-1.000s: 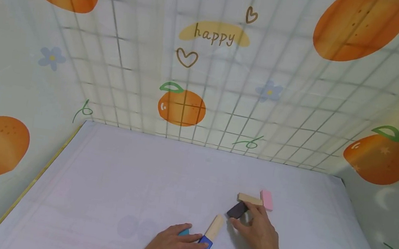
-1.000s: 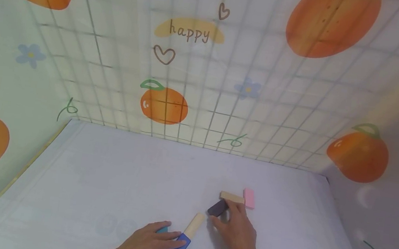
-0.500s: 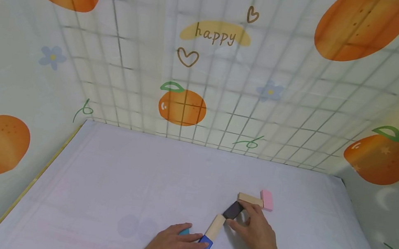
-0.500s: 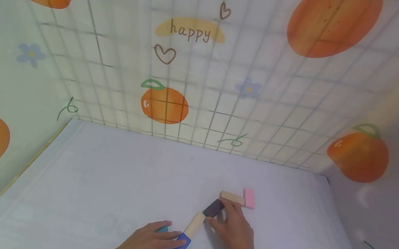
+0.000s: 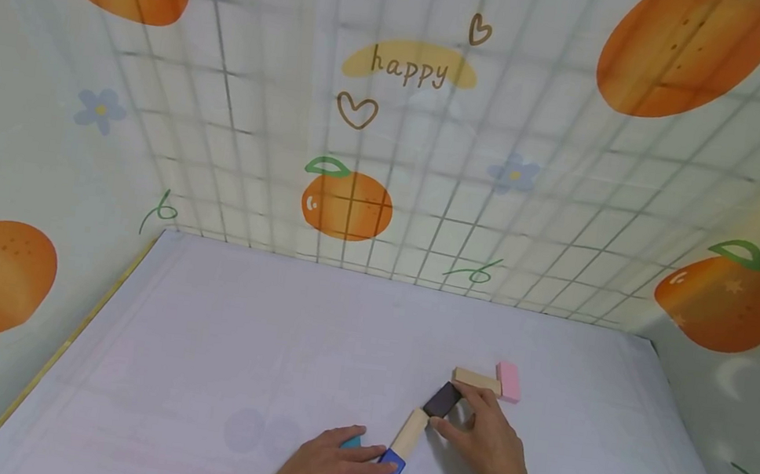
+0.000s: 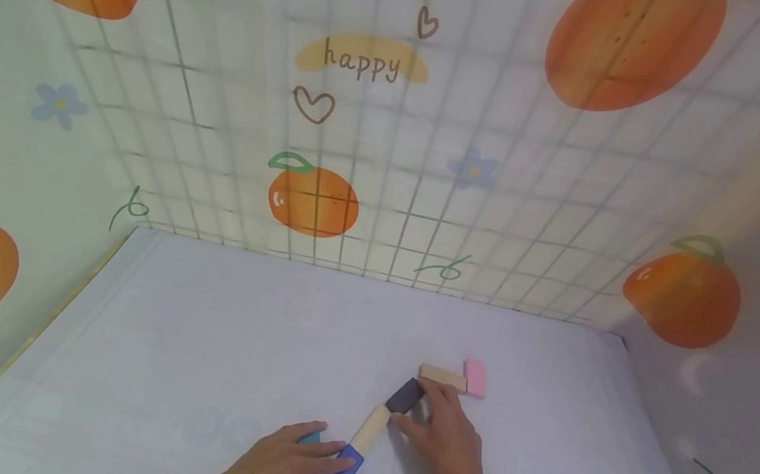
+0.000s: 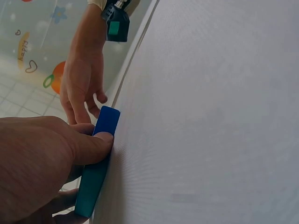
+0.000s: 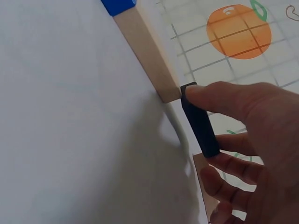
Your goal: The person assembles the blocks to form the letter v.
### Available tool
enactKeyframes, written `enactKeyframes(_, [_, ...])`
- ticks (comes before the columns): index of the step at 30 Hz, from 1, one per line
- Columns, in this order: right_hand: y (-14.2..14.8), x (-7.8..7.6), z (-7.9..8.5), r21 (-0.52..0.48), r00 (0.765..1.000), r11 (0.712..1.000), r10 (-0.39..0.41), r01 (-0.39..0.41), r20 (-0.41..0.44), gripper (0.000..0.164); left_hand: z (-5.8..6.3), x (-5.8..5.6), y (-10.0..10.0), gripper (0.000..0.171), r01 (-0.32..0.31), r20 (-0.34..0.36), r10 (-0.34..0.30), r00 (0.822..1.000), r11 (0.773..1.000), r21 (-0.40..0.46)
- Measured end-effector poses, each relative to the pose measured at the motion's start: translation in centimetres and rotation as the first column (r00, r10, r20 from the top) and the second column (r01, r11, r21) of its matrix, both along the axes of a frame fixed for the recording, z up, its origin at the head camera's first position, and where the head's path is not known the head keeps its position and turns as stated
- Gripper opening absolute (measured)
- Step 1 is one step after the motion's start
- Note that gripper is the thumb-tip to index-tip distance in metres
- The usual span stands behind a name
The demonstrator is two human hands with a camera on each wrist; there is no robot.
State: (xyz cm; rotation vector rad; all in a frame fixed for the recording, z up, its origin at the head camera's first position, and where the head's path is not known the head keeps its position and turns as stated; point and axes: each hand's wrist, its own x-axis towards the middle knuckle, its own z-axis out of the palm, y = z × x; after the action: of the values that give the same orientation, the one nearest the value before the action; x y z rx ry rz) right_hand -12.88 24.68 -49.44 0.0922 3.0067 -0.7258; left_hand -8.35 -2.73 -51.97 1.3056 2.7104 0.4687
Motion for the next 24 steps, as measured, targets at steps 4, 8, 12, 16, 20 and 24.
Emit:
enactKeyframes(4, [-0.05,-0.04,0.09,-0.009,1.000,1.000,0.008,-0.008,0.000,0.074,0.00,0.02,0.00,0.057,-0.005,-0.007,0.005,1.000,1.000,0.008])
enactKeyframes(8, [-0.07,-0.12,0.07,-0.016,1.000,1.000,0.008,-0.008,0.002,0.074,0.12,0.07,0.00,0.057,-0.009,0.001,0.009,1.000,1.000,0.008])
enactKeyframes(12, [-0.16,-0.22,0.02,-0.014,1.000,1.000,0.011,-0.011,-0.003,0.073,0.11,0.07,-0.03,0.057,-0.010,-0.002,0.010,1.000,1.000,0.014])
enactKeyframes(16, [-0.25,-0.36,-0.02,-0.006,1.000,1.000,0.025,-0.025,-0.010,0.073,-0.01,0.04,-0.08,0.057,-0.007,0.002,0.007,1.000,1.000,0.015])
enactKeyframes(20, [-0.33,-0.51,-0.03,0.003,0.999,0.999,0.034,-0.034,-0.008,0.074,-0.08,-0.03,-0.04,0.057,-0.010,0.008,0.010,1.000,1.000,-0.001])
enactKeyframes(24, [-0.39,-0.60,0.00,0.007,0.999,0.999,0.042,-0.042,-0.003,0.074,-0.03,-0.04,0.02,0.057,-0.018,0.006,0.018,1.000,1.000,-0.009])
